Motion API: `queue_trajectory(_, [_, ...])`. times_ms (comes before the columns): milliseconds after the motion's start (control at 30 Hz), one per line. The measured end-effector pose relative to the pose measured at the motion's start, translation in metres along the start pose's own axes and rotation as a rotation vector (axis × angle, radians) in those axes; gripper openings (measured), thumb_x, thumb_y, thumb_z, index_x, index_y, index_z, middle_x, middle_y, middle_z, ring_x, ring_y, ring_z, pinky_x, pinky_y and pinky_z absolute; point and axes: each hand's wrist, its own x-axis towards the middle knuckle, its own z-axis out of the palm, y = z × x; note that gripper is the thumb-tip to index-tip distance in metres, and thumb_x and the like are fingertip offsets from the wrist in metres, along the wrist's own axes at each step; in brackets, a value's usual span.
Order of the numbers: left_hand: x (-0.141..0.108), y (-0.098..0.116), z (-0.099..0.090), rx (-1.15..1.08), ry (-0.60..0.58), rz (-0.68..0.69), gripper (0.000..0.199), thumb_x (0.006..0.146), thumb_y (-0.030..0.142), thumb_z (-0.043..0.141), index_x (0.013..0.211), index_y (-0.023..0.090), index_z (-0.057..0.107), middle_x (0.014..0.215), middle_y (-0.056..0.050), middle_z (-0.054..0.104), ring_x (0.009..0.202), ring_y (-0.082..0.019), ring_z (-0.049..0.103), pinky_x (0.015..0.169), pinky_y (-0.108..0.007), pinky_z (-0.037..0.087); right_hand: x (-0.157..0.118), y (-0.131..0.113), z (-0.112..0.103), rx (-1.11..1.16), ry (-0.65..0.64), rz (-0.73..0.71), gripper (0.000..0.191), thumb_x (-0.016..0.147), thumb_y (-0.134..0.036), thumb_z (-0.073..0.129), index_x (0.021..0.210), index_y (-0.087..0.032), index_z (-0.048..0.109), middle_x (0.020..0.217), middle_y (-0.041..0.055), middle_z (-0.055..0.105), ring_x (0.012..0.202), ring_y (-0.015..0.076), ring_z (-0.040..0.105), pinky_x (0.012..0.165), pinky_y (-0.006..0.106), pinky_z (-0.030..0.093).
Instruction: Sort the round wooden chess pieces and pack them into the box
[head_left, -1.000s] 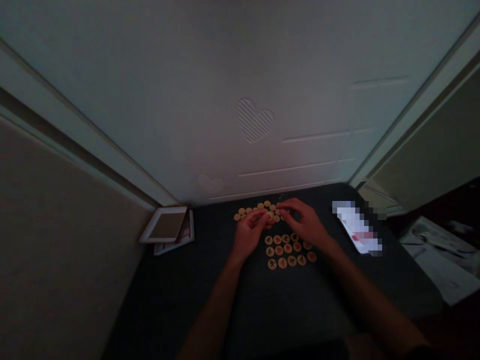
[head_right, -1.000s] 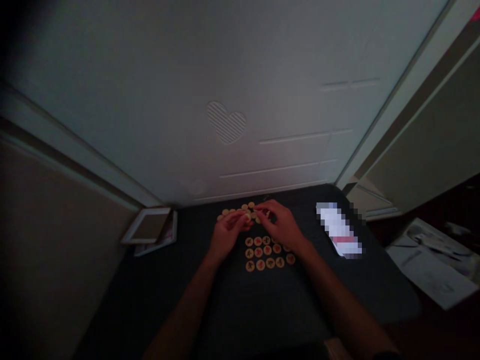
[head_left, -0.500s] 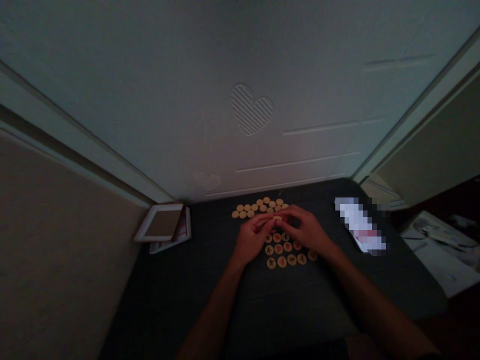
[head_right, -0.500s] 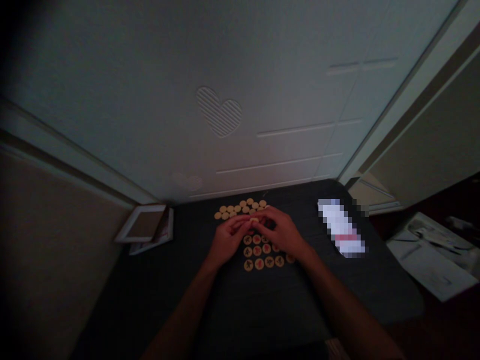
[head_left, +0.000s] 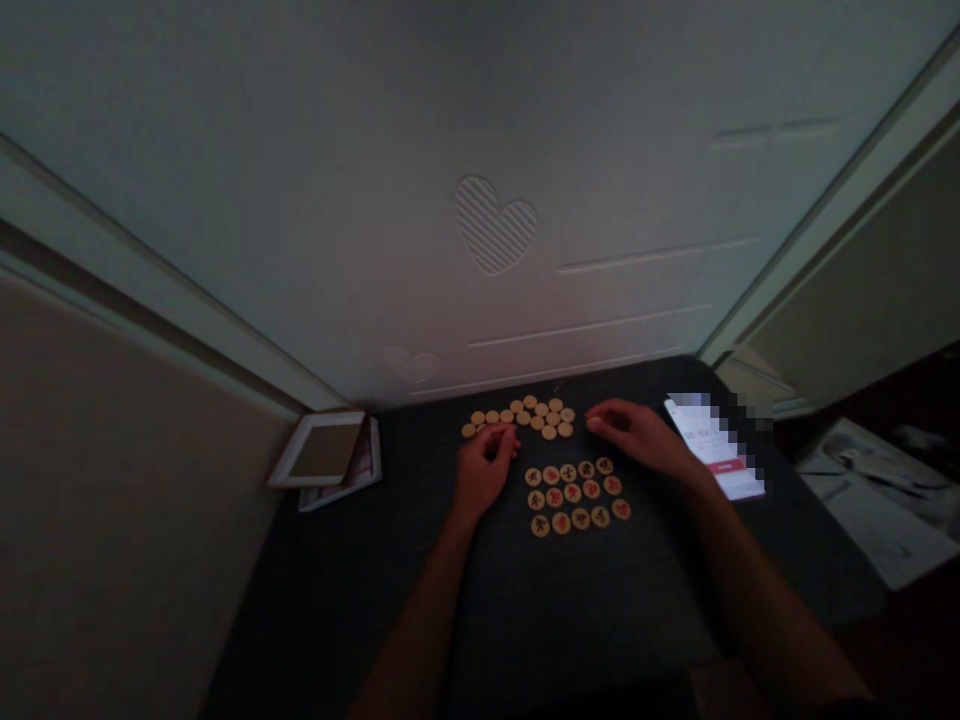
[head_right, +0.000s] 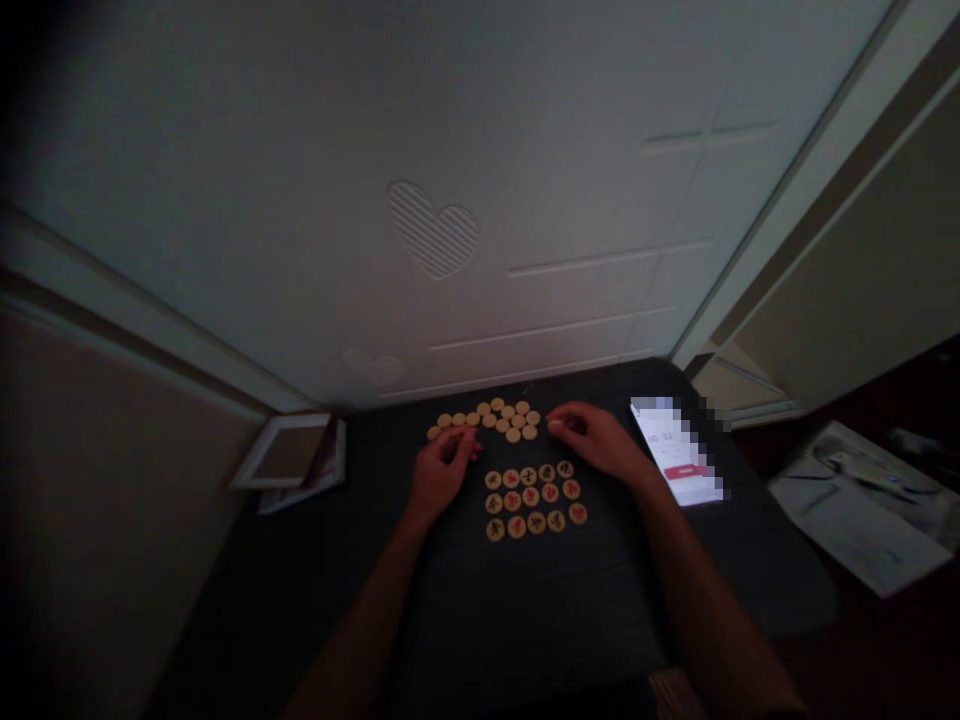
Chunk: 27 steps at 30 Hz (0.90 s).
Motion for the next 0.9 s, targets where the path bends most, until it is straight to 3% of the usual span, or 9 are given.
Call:
queue_trajectory(467, [-0.003, 0.006, 0.001, 0.111, -0.022, 0.048, 0.024, 0.093, 0.043, 0.061, 0.096, 0.021, 0.072, 0.076, -0.002, 0.075, 0.065, -0.017, 0.072, 0.065, -0.028, 0.057, -0.002, 0.011, -0.002, -0.093, -0.112, 0.057, 0.019, 0.086, -0.042, 0.07, 0.089, -0.025, 0.078, 0.086, 0.0009, 0.079, 0.077, 0.0185, 0.072, 0.066, 0.029, 0.054])
queue_trajectory(900, [-0.003, 0.002, 0.002, 0.134, -0.042, 0.055, 0.023, 0.093, 0.04, 0.061, 0.099, 0.021, 0.072, 0.076, -0.001, 0.076, 0.067, -0.017, 0.073, 0.067, -0.027, 0.057, 0.002, 0.02, 0.002, -0.208, -0.107, 0.051, 0.019, 0.087, -0.042, 0.069, 0.091, -0.026, 0.078, 0.088, 0.0012, 0.077, 0.077, 0.0181, 0.07, 0.066, 0.028, 0.05])
